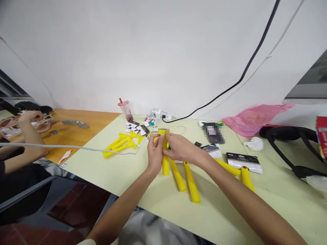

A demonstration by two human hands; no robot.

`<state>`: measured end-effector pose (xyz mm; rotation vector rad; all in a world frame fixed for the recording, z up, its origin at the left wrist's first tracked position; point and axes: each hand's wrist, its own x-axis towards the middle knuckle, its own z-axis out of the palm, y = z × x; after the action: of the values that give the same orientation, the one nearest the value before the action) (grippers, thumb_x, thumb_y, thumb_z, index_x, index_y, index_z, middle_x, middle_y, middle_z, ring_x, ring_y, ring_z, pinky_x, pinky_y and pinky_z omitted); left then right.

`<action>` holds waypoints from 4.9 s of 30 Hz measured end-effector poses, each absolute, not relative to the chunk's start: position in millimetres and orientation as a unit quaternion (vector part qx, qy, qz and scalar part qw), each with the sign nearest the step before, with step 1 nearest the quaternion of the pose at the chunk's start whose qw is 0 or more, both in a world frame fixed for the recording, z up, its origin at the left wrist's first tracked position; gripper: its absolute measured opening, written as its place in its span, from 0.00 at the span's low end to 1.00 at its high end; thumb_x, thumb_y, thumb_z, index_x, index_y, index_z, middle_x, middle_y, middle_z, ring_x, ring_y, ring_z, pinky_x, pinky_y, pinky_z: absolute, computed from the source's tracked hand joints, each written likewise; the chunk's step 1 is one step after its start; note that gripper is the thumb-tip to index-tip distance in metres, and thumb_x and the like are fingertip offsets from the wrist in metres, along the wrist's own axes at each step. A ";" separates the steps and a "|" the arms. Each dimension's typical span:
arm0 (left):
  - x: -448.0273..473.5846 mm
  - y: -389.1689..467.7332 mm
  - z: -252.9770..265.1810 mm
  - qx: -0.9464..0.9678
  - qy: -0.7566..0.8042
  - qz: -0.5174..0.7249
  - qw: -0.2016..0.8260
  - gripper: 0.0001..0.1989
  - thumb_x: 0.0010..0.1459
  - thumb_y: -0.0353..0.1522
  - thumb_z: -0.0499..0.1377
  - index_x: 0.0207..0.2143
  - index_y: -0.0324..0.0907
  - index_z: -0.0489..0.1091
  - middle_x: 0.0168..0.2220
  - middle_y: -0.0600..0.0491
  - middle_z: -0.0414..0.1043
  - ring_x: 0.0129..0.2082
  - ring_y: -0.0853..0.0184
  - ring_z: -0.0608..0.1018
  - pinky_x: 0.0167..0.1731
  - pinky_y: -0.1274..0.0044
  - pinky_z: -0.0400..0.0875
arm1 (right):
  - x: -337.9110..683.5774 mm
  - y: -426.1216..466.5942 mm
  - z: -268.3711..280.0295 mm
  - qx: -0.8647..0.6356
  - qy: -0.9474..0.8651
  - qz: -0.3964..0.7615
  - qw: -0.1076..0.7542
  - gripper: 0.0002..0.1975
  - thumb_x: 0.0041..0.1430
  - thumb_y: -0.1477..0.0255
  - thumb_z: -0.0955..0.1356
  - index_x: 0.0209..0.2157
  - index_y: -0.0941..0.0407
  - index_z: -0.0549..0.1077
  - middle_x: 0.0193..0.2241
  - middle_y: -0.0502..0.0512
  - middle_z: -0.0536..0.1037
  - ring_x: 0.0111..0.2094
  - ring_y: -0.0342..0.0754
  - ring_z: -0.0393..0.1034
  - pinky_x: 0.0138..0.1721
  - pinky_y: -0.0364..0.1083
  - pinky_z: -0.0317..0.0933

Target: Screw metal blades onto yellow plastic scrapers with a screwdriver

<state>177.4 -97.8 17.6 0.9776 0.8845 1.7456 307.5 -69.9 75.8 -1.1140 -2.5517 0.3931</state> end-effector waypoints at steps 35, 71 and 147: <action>-53.2 -5.2 15.8 0.257 0.281 0.660 0.648 0.21 0.58 0.36 0.75 0.39 0.45 0.63 0.41 0.59 0.77 0.17 0.84 0.66 0.17 0.88 0.62 | 188.9 17.9 29.7 -0.280 -0.917 0.263 0.106 0.05 0.64 0.74 0.72 0.41 0.53 0.81 0.43 0.57 0.85 0.43 0.54 0.78 0.45 0.48 0.64; -39.9 -14.0 5.5 0.283 0.320 0.598 0.678 0.27 0.53 0.40 0.77 0.40 0.46 0.61 0.33 0.63 0.72 0.16 0.80 0.70 0.17 0.84 0.63 | 181.6 22.6 32.9 -0.251 -0.927 0.266 -0.081 0.04 0.66 0.77 0.67 0.39 0.57 0.76 0.41 0.59 0.80 0.40 0.51 0.73 0.41 0.45 0.60; 6.6 -50.5 -15.7 0.382 0.361 0.363 0.770 0.24 0.56 0.43 0.74 0.43 0.47 0.63 0.26 0.58 0.75 0.21 0.65 0.81 0.22 0.80 0.65 | 228.3 6.0 50.5 -0.292 -0.889 0.281 0.212 0.09 0.68 0.75 0.69 0.40 0.52 0.83 0.41 0.54 0.85 0.41 0.50 0.78 0.45 0.48 0.67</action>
<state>6.6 -50.5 -15.7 0.8280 0.7832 0.7870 228.3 6.0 50.5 -0.8117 -2.4695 0.7796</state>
